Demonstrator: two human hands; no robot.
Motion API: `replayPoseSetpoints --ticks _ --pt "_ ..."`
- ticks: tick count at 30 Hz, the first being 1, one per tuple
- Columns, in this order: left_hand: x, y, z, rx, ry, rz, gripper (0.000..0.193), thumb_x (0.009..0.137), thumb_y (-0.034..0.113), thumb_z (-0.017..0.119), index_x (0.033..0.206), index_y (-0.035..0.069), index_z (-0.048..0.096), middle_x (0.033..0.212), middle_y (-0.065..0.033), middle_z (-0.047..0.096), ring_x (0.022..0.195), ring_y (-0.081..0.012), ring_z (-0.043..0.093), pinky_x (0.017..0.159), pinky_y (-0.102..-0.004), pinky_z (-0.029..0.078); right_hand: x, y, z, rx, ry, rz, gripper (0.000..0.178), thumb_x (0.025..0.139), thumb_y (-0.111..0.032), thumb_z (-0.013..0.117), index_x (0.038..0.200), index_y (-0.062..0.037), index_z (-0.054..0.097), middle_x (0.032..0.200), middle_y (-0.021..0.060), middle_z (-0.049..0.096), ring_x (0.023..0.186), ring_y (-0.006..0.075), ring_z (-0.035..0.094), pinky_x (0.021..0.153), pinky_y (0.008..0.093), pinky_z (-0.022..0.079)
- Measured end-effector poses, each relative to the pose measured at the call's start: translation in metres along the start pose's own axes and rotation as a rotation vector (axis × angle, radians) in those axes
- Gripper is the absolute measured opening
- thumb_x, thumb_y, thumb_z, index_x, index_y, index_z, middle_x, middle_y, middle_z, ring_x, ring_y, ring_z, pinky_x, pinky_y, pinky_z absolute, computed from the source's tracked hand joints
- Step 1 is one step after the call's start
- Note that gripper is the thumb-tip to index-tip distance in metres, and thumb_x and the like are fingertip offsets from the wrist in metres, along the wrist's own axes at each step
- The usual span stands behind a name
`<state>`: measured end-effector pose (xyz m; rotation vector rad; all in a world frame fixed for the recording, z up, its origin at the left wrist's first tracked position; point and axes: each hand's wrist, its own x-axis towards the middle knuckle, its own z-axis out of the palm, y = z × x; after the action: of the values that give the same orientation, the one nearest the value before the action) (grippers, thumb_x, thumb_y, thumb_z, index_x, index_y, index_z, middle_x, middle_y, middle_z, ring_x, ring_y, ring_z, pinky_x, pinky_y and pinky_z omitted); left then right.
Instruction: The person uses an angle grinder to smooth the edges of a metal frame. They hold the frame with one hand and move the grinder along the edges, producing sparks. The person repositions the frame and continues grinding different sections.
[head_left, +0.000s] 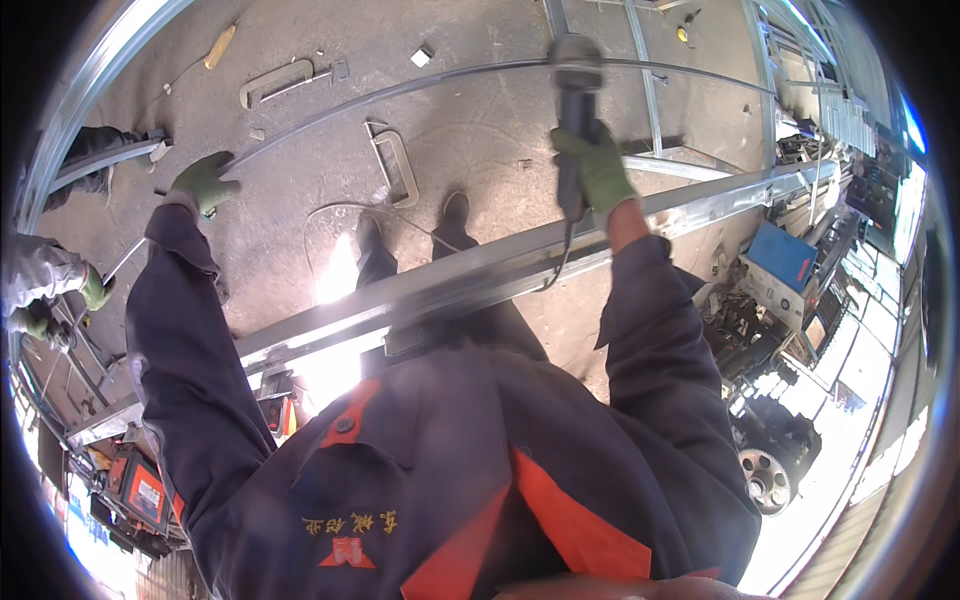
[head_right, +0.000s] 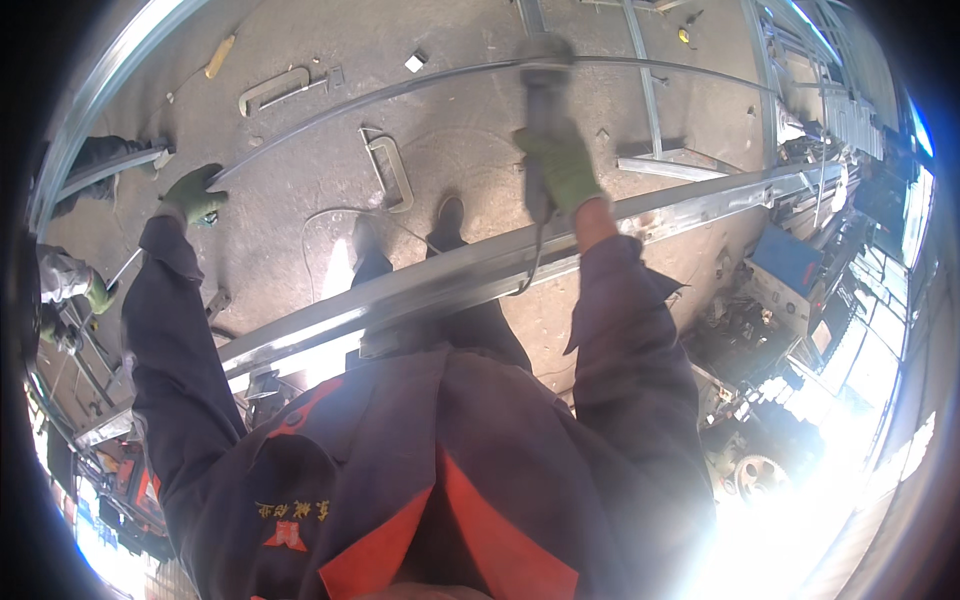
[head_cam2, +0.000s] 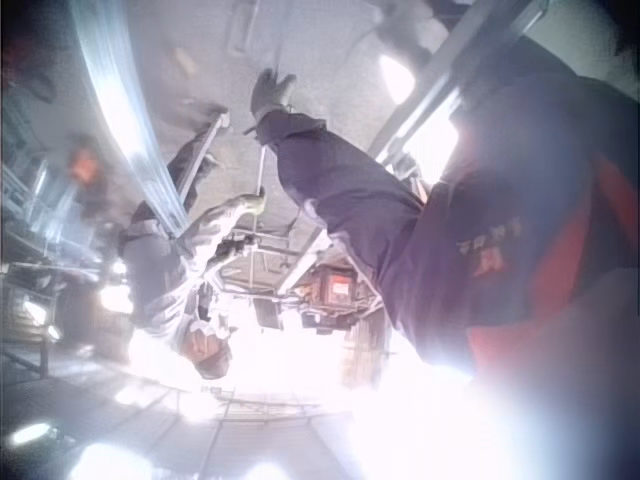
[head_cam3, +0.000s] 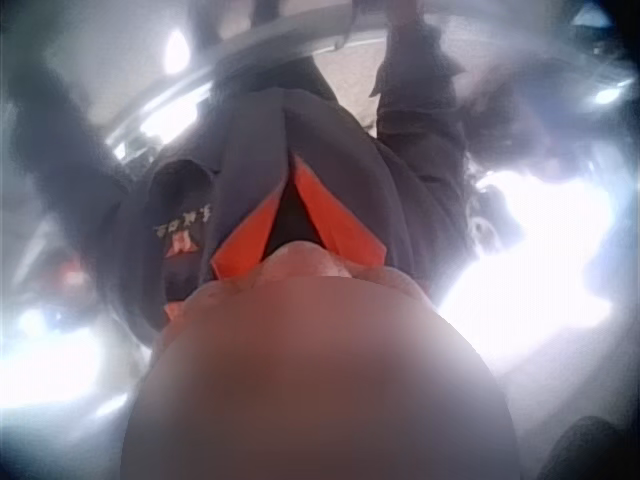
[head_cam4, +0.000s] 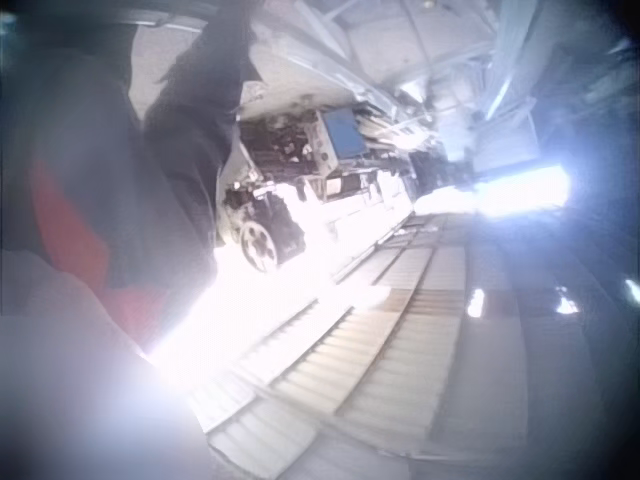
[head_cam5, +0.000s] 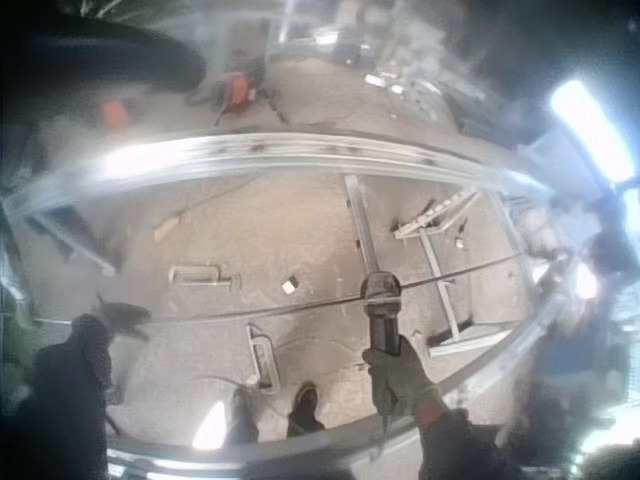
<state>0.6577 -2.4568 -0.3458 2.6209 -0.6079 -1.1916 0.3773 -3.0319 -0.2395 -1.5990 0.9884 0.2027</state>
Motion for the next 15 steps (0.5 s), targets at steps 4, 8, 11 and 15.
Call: replayPoseSetpoints --ticks 4,8,11,15 --pt "0.05 0.116 0.024 -0.038 0.131 0.199 0.058 0.095 0.051 0.077 0.142 0.016 0.072 0.131 -0.0143 0.079 0.124 -0.0324 0.074 0.107 -0.0459 0.055 -0.016 0.01 0.047 -0.291 -0.162 -0.127 0.061 0.09 -0.033 0.091 0.135 -0.0017 0.064 0.111 0.0118 0.074 0.095 0.0214 0.071 0.084 0.0386 0.057" --pt "0.066 0.196 0.03 0.081 0.083 -0.039 0.052 0.098 0.059 0.072 0.132 0.021 0.078 0.125 -0.0087 0.081 0.12 -0.0321 0.075 0.104 -0.0459 0.056 -0.01 0.007 0.026 -0.424 -0.128 -0.204 0.064 0.089 -0.036 0.091 0.135 -0.0016 0.064 0.115 0.014 0.076 0.099 0.0241 0.073 0.089 0.0395 0.058" --pt "0.057 0.214 0.027 0.117 0.156 -0.104 0.048 0.099 0.06 0.07 0.123 0.021 0.082 0.115 -0.0098 0.083 0.113 -0.0325 0.076 0.098 -0.0465 0.057 0.009 -0.002 -0.023 -0.041 -0.001 0.05 0.062 0.09 -0.032 0.086 0.137 -0.0015 0.061 0.113 0.0142 0.075 0.099 0.0271 0.074 0.087 0.0411 0.06" --pt "0.05 0.218 0.027 0.148 0.183 -0.114 0.048 0.098 0.061 0.071 0.122 0.021 0.083 0.112 -0.0092 0.083 0.111 -0.0314 0.077 0.096 -0.0463 0.058 0.009 -0.002 -0.039 -0.034 0.043 0.048 0.059 0.09 -0.032 0.086 0.134 -0.002 0.061 0.107 0.0136 0.076 0.098 0.0276 0.075 0.086 0.0413 0.06"
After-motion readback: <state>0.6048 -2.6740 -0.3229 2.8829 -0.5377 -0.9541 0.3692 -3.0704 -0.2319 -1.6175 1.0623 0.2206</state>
